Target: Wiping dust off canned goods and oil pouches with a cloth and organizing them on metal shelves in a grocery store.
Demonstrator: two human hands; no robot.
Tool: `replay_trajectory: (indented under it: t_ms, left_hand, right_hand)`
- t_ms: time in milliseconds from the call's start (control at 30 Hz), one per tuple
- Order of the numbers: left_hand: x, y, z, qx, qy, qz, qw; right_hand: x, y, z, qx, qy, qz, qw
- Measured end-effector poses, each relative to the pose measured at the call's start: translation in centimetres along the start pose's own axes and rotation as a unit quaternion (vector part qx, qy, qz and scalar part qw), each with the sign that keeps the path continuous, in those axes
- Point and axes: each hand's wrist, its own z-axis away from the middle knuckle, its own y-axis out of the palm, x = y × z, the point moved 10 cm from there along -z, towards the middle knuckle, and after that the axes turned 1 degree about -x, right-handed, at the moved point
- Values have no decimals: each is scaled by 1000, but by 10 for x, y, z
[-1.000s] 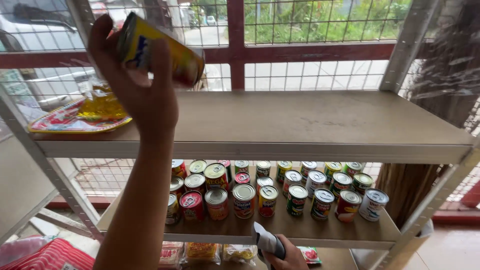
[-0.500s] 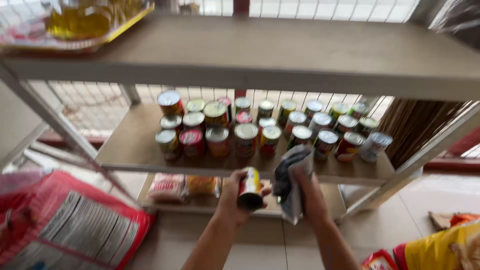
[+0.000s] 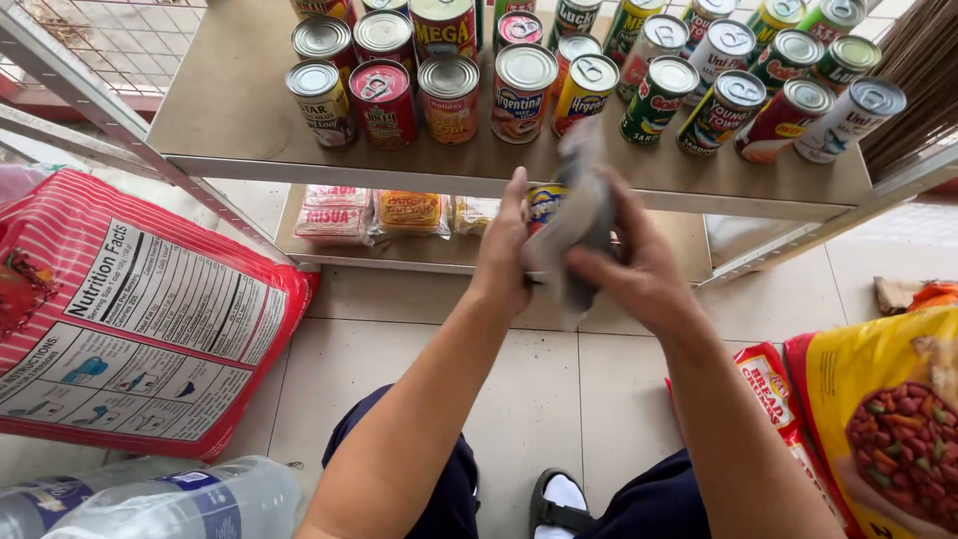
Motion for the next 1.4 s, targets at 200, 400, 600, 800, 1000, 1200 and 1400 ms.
replay_trajectory:
  t_ms: [200,400,600,800,1000,1200,1400]
  left_hand:
    - [-9,3,10,-67,89,-94,989]
    - [-19,5,11,-45,57,-101,992]
    - [-18,3,11,-34,56,-141,988]
    - [-5,1,7,-23,18,-145,989]
    - [-9,8,-3,10,-2,-37,999]
    - [-44,-16,-4,-6,58,59,997]
    - [-42,-19,1,-75,-23,47,996]
  right_hand:
    - [-23,-2,-12,-33,-3,169,985]
    - [-1,31,-11,48,-68,178,981]
    - [3,13,-11,-65,-61,256,962]
    - [1,0,-17,-88,-121,282,948]
    - [-18,-59,-32,-235,-70,67,967]
    - [-20,-56,-34,-122,0,-281,952]
    - [-24,-68,-22,-115,28,-329,937]
